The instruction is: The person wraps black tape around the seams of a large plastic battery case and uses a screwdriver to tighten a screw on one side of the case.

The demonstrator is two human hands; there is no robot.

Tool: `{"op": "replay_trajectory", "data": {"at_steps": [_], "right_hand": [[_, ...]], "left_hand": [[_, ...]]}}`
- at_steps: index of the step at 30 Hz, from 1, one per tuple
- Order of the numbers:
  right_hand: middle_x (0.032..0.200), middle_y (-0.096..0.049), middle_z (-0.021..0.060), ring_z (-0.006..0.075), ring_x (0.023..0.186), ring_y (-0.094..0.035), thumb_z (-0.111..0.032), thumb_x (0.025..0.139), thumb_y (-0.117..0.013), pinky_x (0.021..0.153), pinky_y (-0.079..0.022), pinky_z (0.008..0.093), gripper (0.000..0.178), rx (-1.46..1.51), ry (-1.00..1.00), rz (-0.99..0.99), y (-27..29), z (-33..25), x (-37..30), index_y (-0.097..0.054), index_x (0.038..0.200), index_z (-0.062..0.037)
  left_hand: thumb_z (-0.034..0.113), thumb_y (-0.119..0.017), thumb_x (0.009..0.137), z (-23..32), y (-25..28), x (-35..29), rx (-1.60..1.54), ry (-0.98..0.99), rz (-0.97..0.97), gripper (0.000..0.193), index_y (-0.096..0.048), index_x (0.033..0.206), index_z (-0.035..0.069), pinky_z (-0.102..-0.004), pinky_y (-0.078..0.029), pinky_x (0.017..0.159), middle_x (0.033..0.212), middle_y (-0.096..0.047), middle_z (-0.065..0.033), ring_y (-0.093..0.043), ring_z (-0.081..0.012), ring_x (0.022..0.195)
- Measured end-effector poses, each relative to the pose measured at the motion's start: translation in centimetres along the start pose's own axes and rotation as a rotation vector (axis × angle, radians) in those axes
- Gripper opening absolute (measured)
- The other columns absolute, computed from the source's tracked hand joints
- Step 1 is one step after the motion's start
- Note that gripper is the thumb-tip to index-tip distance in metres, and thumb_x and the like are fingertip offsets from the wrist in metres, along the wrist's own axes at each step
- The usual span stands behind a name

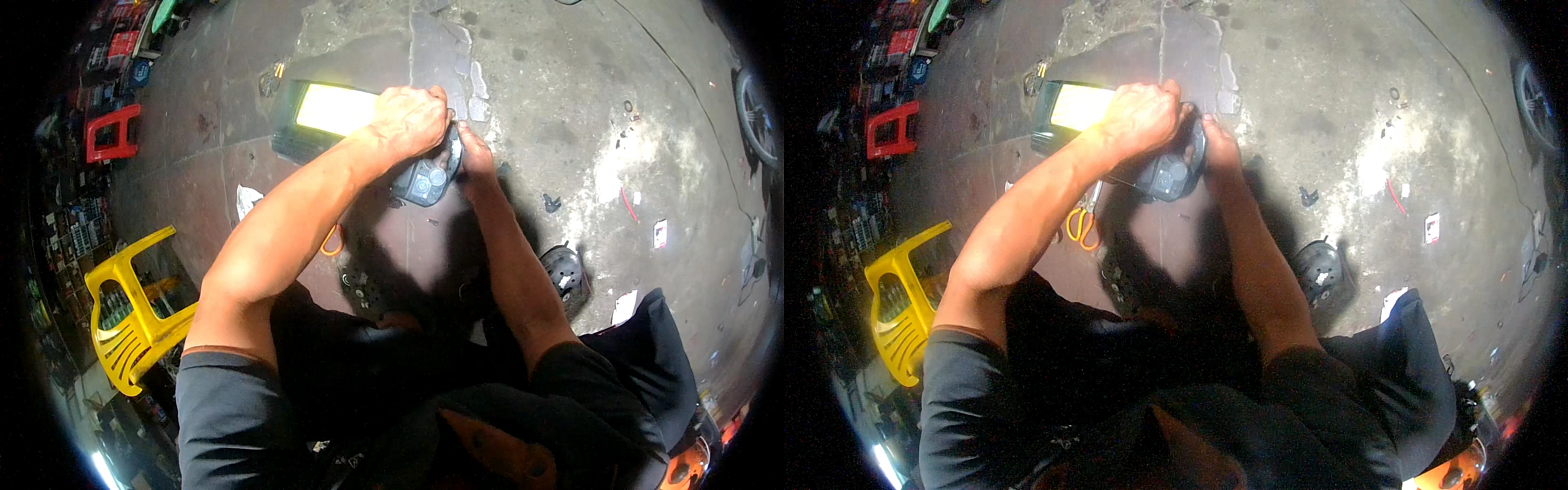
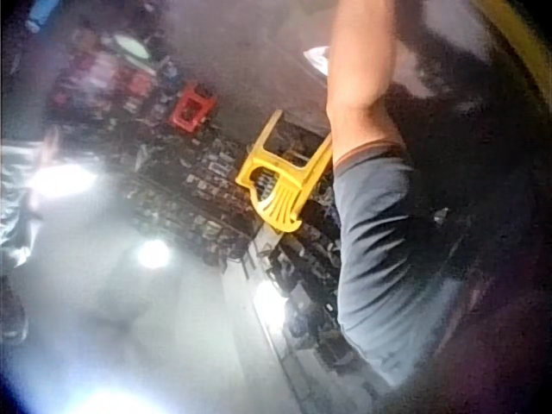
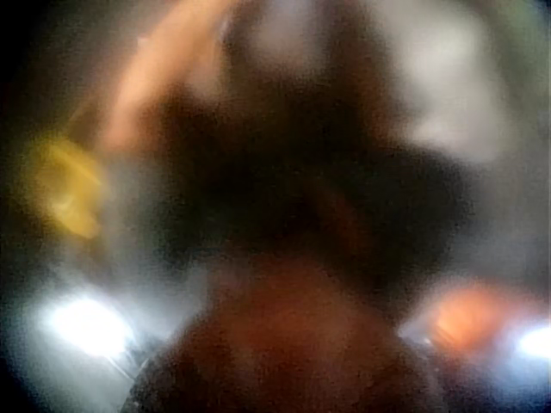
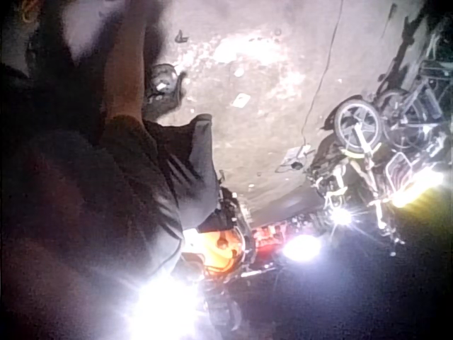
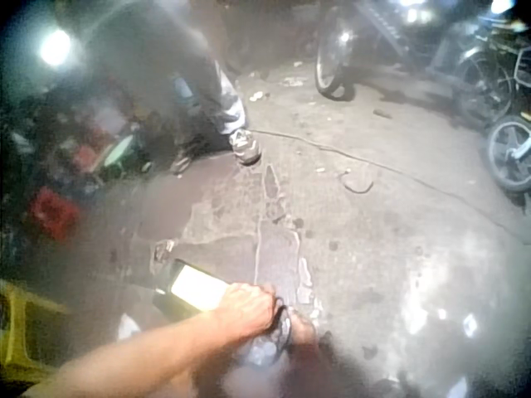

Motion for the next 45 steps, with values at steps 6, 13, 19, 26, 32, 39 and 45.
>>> {"op": "replay_trajectory", "data": {"at_steps": [6,13,19,26,32,39,45], "right_hand": [[0.076,-0.059,0.0046,0.0151,0.061,-0.056,-0.030,0.100,-0.045,0.057,-0.048,0.0300,0.028,-0.051,-0.004,-0.023,-0.4,0.0,-0.2,-0.059,0.102,-0.0056],[0.080,-0.061,0.0064,0.0160,0.063,-0.057,-0.030,0.100,-0.047,0.058,-0.049,0.0314,0.029,0.004,0.000,-0.006,0.5,0.4,0.4,-0.058,0.102,-0.0033],[0.077,-0.061,0.0063,0.0147,0.059,-0.056,-0.027,0.100,-0.044,0.053,-0.049,0.0279,0.028,-0.032,0.005,0.086,0.3,-0.2,-0.7,-0.058,0.105,-0.0026],[0.077,-0.062,0.0073,0.0152,0.057,-0.058,-0.024,0.101,-0.044,0.051,-0.051,0.0297,0.028,0.184,-0.048,0.039,-2.0,-1.1,-1.9,-0.057,0.105,0.0005],[0.074,-0.062,0.0077,0.0160,0.053,-0.056,-0.023,0.099,-0.045,0.047,-0.048,0.0287,0.025,0.043,-0.053,0.199,-1.9,-3.1,-0.5,-0.058,0.098,-0.0021],[0.081,-0.063,0.0089,0.0169,0.064,-0.060,-0.020,0.101,-0.043,0.058,-0.053,0.0296,0.027,-0.002,0.023,0.097,-0.7,-2.3,0.7,-0.058,0.106,0.0020],[0.090,-0.064,0.0088,0.0158,0.078,-0.062,-0.019,0.099,-0.048,0.070,-0.052,0.0298,0.025,-0.097,0.169,0.058,1.3,-2.3,0.8,-0.059,0.107,0.0014]], "left_hand": [[0.021,-0.050,0.089,0.1,1.5,-1.5,0.011,-0.234,0.262,0.025,-0.058,0.095,-0.001,-0.0462,-0.054,0.070,0.087,-0.067,-0.0216,-0.068,-0.0372,0.080],[0.029,-0.051,0.090,1.1,1.5,0.4,0.150,-0.383,-0.028,0.029,-0.060,0.093,0.001,-0.0460,-0.054,0.070,0.083,-0.067,-0.0210,-0.067,-0.0375,0.078],[0.031,-0.052,0.092,1.0,1.6,0.2,0.025,-0.352,0.064,0.032,-0.052,0.100,-0.001,-0.0478,-0.052,0.072,0.094,-0.064,-0.0236,-0.064,-0.0416,0.083],[0.028,-0.052,0.092,0.5,0.5,0.0,0.095,-0.420,-0.033,0.027,-0.055,0.096,0.002,-0.0454,-0.054,0.068,0.088,-0.066,-0.0215,-0.066,-0.0381,0.078],[0.033,-0.051,0.092,0.0,1.1,0.4,0.024,-0.327,0.062,0.032,-0.054,0.096,0.001,-0.0464,-0.053,0.069,0.086,-0.066,-0.0214,-0.066,-0.0389,0.078],[0.035,-0.052,0.092,-0.9,0.7,1.1,0.048,-0.279,0.070,0.034,-0.052,0.098,0.001,-0.0476,-0.053,0.072,0.085,-0.067,-0.0224,-0.066,-0.0403,0.081],[0.038,-0.050,0.093,0.3,2.0,1.7,0.146,-0.213,0.008,0.036,-0.058,0.092,0.003,-0.0468,-0.054,0.069,0.079,-0.068,-0.0202,-0.067,-0.0383,0.079]]}}
Point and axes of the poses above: each hand's wrist, its own x-axis towards the middle knuckle, its own y-axis out of the back of the hand, z = x × y, the point moved 8 cm from there along x, towards the middle knuckle
